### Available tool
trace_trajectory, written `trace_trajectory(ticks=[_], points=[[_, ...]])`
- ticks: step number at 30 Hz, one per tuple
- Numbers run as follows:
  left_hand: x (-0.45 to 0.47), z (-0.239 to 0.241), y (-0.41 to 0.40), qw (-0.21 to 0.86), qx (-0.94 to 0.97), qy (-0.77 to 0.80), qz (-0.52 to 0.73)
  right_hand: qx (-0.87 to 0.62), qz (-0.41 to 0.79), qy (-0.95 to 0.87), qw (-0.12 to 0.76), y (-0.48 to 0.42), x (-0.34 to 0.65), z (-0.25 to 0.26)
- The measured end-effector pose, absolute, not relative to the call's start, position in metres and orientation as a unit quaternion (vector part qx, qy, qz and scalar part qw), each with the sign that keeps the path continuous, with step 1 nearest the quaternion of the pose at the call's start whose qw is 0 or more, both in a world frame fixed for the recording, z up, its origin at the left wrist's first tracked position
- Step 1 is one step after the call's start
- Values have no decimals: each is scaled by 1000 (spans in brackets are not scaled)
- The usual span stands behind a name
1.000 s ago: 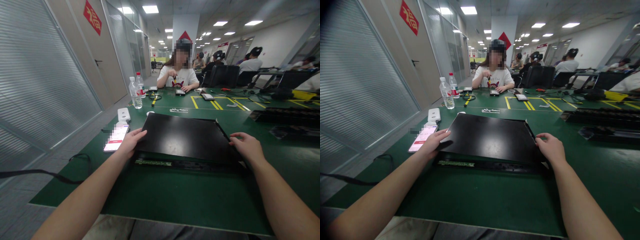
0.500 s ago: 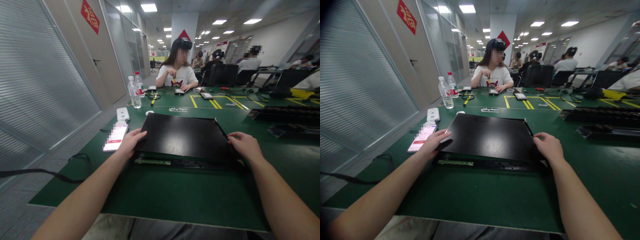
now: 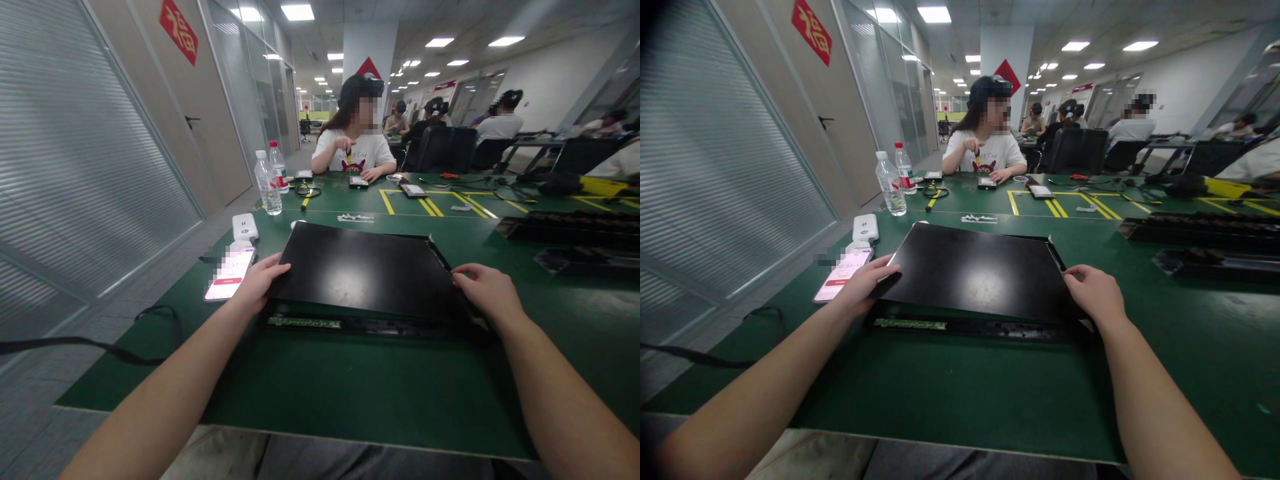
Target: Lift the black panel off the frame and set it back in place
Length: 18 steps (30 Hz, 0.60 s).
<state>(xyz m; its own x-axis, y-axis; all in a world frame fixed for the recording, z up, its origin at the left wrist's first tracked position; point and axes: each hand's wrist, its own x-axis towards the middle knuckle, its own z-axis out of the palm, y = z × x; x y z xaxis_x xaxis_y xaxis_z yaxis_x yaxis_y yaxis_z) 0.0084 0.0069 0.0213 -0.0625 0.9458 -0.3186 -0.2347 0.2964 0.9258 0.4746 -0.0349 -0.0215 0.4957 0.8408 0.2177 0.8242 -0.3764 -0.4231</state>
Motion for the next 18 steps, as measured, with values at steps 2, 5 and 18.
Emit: trace_trajectory(ticks=[2, 5, 18], points=[[8, 23, 7, 601, 324, 539, 493, -824, 25, -503, 260, -34, 477, -23], [7, 22, 8, 605, 322, 538, 490, -818, 35, -502, 278, -33, 482, -27], [1, 11, 14, 595, 335, 539, 494, -813, 84, -482, 316, -32, 483, -24]])
